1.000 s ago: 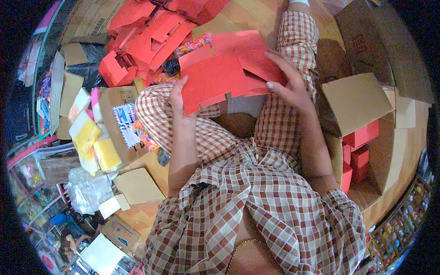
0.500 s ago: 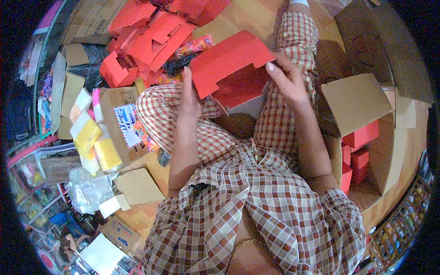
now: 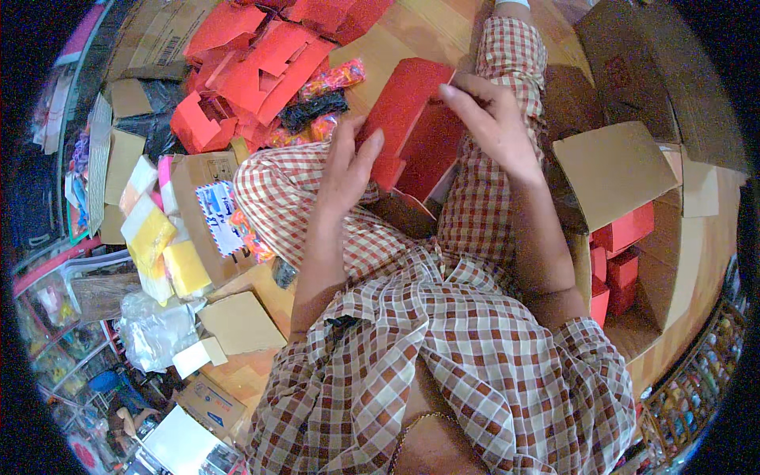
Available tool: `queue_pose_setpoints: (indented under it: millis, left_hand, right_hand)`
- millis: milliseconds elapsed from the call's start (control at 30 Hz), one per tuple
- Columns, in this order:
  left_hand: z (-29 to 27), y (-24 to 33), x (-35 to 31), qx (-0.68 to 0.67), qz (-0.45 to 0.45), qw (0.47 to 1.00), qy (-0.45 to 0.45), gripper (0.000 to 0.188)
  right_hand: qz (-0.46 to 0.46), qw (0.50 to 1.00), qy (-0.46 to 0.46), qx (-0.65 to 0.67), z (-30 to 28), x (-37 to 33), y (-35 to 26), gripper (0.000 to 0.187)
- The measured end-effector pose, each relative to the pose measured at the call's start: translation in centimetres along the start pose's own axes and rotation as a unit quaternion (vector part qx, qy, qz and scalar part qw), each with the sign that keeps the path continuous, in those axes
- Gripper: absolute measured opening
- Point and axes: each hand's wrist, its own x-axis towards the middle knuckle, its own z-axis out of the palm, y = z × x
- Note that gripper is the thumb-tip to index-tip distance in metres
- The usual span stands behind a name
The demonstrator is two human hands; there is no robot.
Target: The recorder is assembling small red cardboard boxes and placing items inside them.
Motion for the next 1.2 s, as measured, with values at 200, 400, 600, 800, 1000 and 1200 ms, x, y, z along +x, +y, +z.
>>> queue_pose_setpoints:
  millis: [200, 400, 600, 800, 1000, 1200]
  left_hand:
    - [0.3, 0.7, 1.1, 0.025, 0.093, 0.995, 0.016, 0.087]
    - [-0.5, 0.6, 1.2, -0.055, 0.035, 0.998, 0.007, 0.087]
    - [-0.8, -0.1, 1.4, -0.091, 0.010, 0.994, 0.063, 0.075]
    - [-1.0, 0.0, 1.4, -0.121, 0.024, 0.991, 0.058, 0.076]
    - [-1.0, -0.5, 1.4, -0.088, 0.009, 0.994, 0.070, 0.077]
    - [-1.7, -1.0, 0.8, -0.063, 0.030, 0.997, 0.045, 0.076]
  right_hand:
    - [-0.031, 0.998, -0.038, -0.040, 0.7, 1.1, -0.8, 0.040]
    - [0.000, 0.999, -0.047, 0.027, 1.1, 1.5, 0.1, 0.039]
    - [0.041, 0.975, -0.072, 0.205, 1.4, 1.4, 1.9, 0.038]
    - [-0.027, 0.987, -0.068, 0.145, 2.2, 1.2, 1.5, 0.039]
    - [0.013, 0.979, -0.079, 0.185, 2.1, 1.3, 1.4, 0.040]
    - [-0.048, 0.985, -0.087, 0.141, 1.9, 1.3, 2.4, 0.043]
